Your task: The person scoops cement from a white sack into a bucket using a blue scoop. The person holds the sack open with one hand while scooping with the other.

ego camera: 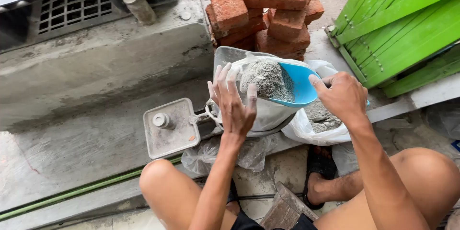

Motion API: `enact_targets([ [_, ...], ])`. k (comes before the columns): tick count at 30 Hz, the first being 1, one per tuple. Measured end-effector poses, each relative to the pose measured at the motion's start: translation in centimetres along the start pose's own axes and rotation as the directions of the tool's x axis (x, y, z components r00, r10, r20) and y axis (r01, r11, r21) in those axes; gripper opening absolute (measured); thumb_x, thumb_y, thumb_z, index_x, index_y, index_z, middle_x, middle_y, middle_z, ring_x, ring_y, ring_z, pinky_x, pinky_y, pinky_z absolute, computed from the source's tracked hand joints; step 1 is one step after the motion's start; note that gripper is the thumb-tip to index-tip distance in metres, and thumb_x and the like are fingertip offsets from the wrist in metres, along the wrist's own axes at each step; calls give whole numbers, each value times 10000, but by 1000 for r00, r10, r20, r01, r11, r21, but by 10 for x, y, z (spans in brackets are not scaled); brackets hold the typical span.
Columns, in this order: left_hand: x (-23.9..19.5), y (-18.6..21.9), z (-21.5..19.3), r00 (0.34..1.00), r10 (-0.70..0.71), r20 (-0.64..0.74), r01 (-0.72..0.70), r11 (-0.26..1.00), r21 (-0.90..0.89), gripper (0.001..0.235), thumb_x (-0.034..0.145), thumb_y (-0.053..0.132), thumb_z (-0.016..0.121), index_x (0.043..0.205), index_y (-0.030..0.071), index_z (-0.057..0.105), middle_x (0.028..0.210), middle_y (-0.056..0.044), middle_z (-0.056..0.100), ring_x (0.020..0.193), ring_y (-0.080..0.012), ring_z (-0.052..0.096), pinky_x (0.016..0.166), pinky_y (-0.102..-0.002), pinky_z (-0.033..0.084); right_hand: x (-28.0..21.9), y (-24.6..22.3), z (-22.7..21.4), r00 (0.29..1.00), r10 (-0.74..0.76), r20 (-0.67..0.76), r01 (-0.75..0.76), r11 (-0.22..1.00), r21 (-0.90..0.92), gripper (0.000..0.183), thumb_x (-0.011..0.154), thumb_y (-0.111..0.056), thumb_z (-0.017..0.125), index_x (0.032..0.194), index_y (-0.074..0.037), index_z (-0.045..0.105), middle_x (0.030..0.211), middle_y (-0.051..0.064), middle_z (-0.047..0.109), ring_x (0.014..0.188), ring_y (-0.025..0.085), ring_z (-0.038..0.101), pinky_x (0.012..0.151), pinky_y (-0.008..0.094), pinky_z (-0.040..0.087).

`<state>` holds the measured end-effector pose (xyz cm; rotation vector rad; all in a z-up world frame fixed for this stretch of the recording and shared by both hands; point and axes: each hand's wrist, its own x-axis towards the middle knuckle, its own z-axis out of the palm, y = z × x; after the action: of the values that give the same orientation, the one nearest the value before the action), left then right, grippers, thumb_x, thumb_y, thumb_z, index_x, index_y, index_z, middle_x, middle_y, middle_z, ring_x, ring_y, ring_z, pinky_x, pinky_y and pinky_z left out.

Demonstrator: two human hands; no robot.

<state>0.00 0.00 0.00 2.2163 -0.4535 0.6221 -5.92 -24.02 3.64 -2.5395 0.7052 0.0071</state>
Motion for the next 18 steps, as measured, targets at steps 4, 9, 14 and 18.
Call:
enact_targets([
  [4,-14,38,25,997,24,-79,-31,995,-91,435,1012,404,467,1360,145,495,1488,-146,450,1496,-395,341,1197,-721,105,-10,13,-26,999,37,-35,-35,997,68,700,998,-594,584,467,-141,537,472,121,443,632,515,605,677,476,462],
  [9,-29,63,60,990,123,-64,-132,977,-169,381,1007,419,460,1283,165,530,1440,-83,511,1482,-357,401,1213,-672,-1,-7,56,-42,993,90,-71,-85,995,59,652,1005,-616,592,565,-139,657,570,201,555,791,565,620,691,519,475],
  [14,-37,102,70,990,143,1,-139,963,-232,316,956,233,552,1258,156,501,1446,-122,528,1477,-333,436,1242,-713,68,-8,109,-46,968,185,-170,-197,979,-59,537,1018,-609,593,850,-144,802,978,207,760,954,540,667,760,591,470],
  [18,-50,120,81,988,145,-49,-153,960,-235,375,1007,289,507,1333,117,438,1556,-200,422,1510,-421,404,1233,-730,103,-12,153,-46,948,249,-200,-264,963,-52,537,1025,-576,598,877,-98,793,1024,254,736,972,587,618,735,620,461],
])
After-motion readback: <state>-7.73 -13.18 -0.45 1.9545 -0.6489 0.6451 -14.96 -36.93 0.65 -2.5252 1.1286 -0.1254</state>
